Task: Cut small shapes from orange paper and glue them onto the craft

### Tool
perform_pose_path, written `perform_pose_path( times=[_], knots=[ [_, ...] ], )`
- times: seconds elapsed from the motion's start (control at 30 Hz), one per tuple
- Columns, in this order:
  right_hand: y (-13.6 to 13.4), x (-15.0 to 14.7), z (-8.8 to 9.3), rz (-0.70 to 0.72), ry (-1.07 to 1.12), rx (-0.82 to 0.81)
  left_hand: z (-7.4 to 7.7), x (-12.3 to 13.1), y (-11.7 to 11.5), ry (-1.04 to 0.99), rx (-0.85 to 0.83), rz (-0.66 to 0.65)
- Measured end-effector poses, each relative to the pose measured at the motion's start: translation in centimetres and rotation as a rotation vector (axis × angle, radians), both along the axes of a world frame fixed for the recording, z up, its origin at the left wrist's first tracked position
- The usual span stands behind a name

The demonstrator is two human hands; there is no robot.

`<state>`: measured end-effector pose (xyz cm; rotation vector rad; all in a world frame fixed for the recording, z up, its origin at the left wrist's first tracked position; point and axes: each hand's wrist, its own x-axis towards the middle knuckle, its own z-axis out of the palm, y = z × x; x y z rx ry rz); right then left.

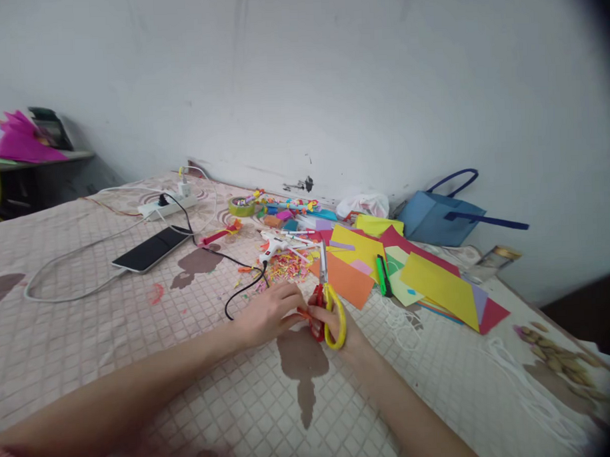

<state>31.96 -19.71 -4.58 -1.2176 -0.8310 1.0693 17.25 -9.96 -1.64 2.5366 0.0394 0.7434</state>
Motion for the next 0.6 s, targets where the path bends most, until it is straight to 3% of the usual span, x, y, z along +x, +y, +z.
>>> perform_pose_path(
  times=[0.1,0.23,0.33,0.6],
  knots=[
    [0.0,0.0,0.1,-0.014,0.028,0.015,-0.1,0.1,0.1,0.0,-0.131,0.044],
    [-0.1,-0.4,1.0,-0.047,0.051,0.04,-0.3,0.4,0.2,0.056,-0.61,0.15],
    [-0.2,-0.5,1.3,-0.069,0.03,0.035,-0.4,0.7,0.2,0.108,-0.902,0.093],
    [-0.3,-0.3,0.8,-0.124,0.011,-0.009,-0.9,0.8,0.0,0.243,-1.161,-0.003]
  ],
)
